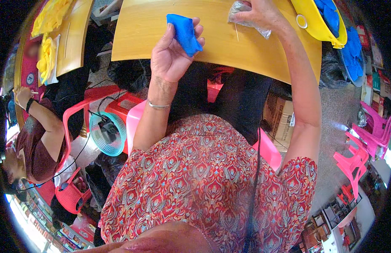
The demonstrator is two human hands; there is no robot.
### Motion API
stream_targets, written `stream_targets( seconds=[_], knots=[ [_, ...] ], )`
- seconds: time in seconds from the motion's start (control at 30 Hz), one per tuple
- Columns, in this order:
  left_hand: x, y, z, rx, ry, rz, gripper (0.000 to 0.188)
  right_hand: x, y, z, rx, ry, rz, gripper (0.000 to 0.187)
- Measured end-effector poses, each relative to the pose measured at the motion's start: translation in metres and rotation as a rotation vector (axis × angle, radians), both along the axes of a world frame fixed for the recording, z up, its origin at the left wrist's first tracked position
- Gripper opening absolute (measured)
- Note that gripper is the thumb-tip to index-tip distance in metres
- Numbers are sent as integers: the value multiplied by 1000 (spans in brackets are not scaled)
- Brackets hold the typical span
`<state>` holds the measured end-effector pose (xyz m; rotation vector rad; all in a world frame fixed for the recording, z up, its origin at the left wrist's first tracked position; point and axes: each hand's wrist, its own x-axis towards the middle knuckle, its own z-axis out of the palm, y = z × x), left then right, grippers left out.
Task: Stuffing white padding material into blue fabric pouches in a manufacturing environment.
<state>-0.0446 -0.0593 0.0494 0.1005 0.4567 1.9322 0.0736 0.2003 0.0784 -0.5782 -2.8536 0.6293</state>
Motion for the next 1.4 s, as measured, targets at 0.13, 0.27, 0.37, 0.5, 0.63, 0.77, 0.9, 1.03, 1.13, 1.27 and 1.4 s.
stream_targets(
  seconds=[0.13,0.27,0.37,0.5,0.63,0.77,0.9,1.03,1.13,1.27,1.4],
  knots=[
    [-2,-1,-5,55,-58,2,48,-1,-13,13,-115,-77,-58,43],
    [-4,-1,-10,243,-204,-80,45,7,-23,8,-4,222,53,36],
    [1,-2,-4,2,-18,36,44,17,-44,20,-338,233,-73,29],
    [11,9,5,-65,124,102,44,36,-74,43,-710,527,8,36],
    [15,6,10,-5,116,135,44,21,-125,46,-825,571,25,44],
    [22,6,12,37,112,155,41,23,-139,32,-1030,572,-26,35],
    [25,3,18,55,171,117,46,20,-150,39,-1069,557,34,32],
    [26,5,14,3,197,134,48,21,-150,29,-1002,558,7,23],
    [28,6,11,-65,317,256,37,23,-149,29,-976,517,-56,25],
    [31,4,7,-364,862,661,22,25,-144,22,-896,567,-153,27],
    [31,-3,14,-354,1253,700,9,24,-145,21,-892,567,-191,27]
  ],
)
